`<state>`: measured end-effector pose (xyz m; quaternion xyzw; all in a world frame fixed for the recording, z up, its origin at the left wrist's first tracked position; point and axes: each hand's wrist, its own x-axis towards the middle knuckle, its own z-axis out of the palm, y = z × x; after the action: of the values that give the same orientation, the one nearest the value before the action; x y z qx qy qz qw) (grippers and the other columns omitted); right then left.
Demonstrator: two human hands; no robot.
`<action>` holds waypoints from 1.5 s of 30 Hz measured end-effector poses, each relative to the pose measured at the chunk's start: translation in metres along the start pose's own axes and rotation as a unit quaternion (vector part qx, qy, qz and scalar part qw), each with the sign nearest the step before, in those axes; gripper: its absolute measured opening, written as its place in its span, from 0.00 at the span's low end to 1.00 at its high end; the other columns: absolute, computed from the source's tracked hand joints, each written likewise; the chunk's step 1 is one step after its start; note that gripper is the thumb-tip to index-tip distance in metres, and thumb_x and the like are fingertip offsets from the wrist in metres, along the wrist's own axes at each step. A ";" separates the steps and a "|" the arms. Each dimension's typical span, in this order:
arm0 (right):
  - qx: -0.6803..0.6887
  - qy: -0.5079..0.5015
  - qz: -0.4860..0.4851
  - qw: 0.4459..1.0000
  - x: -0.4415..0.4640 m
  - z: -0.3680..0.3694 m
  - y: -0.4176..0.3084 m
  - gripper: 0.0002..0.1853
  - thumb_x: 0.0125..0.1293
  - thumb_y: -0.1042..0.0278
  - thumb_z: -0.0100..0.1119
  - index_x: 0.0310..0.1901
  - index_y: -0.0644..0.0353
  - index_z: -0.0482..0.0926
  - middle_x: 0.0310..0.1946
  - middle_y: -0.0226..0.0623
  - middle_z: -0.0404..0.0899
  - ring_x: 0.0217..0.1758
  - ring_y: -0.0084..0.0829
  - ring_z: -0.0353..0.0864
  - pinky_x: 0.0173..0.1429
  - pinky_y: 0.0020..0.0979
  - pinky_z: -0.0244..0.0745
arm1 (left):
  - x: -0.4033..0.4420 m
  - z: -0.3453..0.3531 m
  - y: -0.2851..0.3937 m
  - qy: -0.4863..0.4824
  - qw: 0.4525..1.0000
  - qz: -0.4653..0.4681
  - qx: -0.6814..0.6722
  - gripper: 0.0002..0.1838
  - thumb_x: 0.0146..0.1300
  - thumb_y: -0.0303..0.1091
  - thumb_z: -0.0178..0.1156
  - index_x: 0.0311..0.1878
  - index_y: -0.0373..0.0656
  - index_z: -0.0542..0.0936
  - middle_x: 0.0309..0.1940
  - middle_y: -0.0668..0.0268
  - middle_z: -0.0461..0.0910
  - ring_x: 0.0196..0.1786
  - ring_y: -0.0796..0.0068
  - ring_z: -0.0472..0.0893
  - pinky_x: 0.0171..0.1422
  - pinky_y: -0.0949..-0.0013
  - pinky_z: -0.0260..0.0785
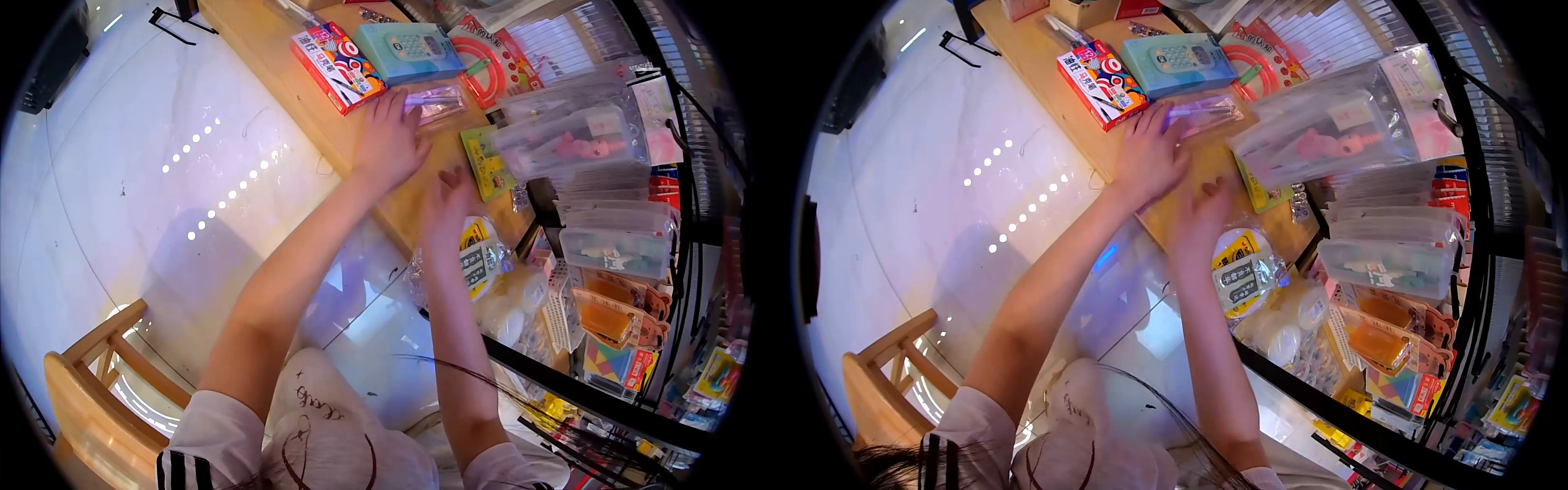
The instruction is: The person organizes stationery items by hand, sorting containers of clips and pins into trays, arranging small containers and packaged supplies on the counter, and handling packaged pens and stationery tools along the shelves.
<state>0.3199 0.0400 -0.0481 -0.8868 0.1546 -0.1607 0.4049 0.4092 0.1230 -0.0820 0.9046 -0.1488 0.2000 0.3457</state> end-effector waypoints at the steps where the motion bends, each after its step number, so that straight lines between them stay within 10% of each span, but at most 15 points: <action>1: -0.018 0.008 0.032 0.999 0.023 0.015 0.016 0.24 0.64 0.64 0.49 0.54 0.77 0.62 0.52 0.62 0.66 0.54 0.49 0.68 0.57 0.40 0.64 | 0.002 0.001 -0.001 -0.015 1.000 -0.005 -0.006 0.22 0.51 0.37 0.55 0.52 0.42 0.75 0.57 0.56 0.68 0.65 0.58 0.62 0.69 0.55 0.50; 6: -0.124 -0.156 0.174 0.964 0.102 0.031 0.005 0.32 0.63 0.50 0.46 0.50 0.80 0.65 0.44 0.64 0.74 0.51 0.54 0.74 0.54 0.44 0.68 | -0.003 -0.002 -0.001 -0.016 1.000 0.020 -0.013 0.20 0.53 0.36 0.53 0.51 0.42 0.76 0.53 0.56 0.71 0.62 0.59 0.66 0.68 0.57 0.53; 14: -0.277 -0.131 0.201 0.930 0.121 0.049 -0.009 0.32 0.62 0.47 0.45 0.51 0.75 0.66 0.51 0.57 0.73 0.55 0.46 0.75 0.53 0.40 0.71 | -0.027 -0.010 0.016 0.010 0.992 -0.040 -0.118 0.17 0.51 0.31 0.55 0.45 0.36 0.75 0.45 0.54 0.75 0.50 0.53 0.73 0.59 0.59 0.63; 21: -0.515 -0.255 0.045 0.817 0.101 0.038 -0.010 0.32 0.63 0.52 0.44 0.60 0.71 0.58 0.47 0.51 0.76 0.52 0.44 0.77 0.53 0.43 0.73 | -0.076 -0.039 0.026 -0.021 0.984 -0.015 -0.175 0.17 0.49 0.26 0.55 0.45 0.35 0.72 0.44 0.55 0.75 0.48 0.51 0.74 0.57 0.59 0.65; 23: -0.407 -0.164 0.097 0.893 0.082 0.032 -0.027 0.27 0.63 0.53 0.44 0.54 0.70 0.65 0.47 0.55 0.76 0.51 0.49 0.77 0.53 0.44 0.71 | -0.077 -0.043 0.028 -0.017 0.972 -0.061 -0.228 0.16 0.51 0.26 0.54 0.46 0.35 0.72 0.45 0.56 0.74 0.48 0.53 0.74 0.57 0.61 0.65; 28: -0.358 -0.143 0.133 0.913 0.081 0.035 -0.035 0.27 0.64 0.51 0.43 0.54 0.67 0.65 0.47 0.54 0.76 0.51 0.48 0.77 0.52 0.45 0.72 | -0.047 -0.001 0.005 0.137 0.844 -0.242 -0.459 0.13 0.61 0.29 0.50 0.48 0.35 0.71 0.50 0.59 0.74 0.52 0.63 0.75 0.59 0.66 0.64; 31: -0.378 -0.173 0.139 0.899 0.087 0.033 -0.031 0.26 0.66 0.52 0.41 0.57 0.64 0.63 0.49 0.50 0.76 0.50 0.45 0.78 0.50 0.45 0.73 | 0.002 -0.030 0.003 -0.132 0.612 -0.422 -0.655 0.14 0.64 0.32 0.48 0.49 0.36 0.72 0.50 0.60 0.74 0.53 0.68 0.73 0.60 0.67 0.64; 43: -0.310 -0.239 -0.028 0.920 0.029 0.003 -0.007 0.20 0.65 0.57 0.45 0.52 0.64 0.67 0.39 0.51 0.77 0.41 0.50 0.78 0.45 0.46 0.70 | 0.001 -0.057 0.008 -0.365 0.809 -0.331 -0.321 0.14 0.64 0.39 0.50 0.39 0.37 0.76 0.24 0.63 0.77 0.30 0.73 0.79 0.34 0.70 0.72; 45: -0.299 -0.179 -0.054 0.936 0.007 0.006 -0.005 0.22 0.64 0.58 0.48 0.53 0.65 0.66 0.38 0.52 0.75 0.41 0.52 0.77 0.46 0.46 0.70 | -0.018 -0.037 0.012 -0.200 0.912 -0.243 -0.262 0.13 0.64 0.38 0.50 0.38 0.37 0.75 0.21 0.64 0.76 0.26 0.74 0.78 0.30 0.71 0.70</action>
<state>0.3295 0.0445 -0.0468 -0.9880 0.0717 0.0328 0.1329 0.3786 0.1422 -0.0585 0.8106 -0.0373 -0.1212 0.5717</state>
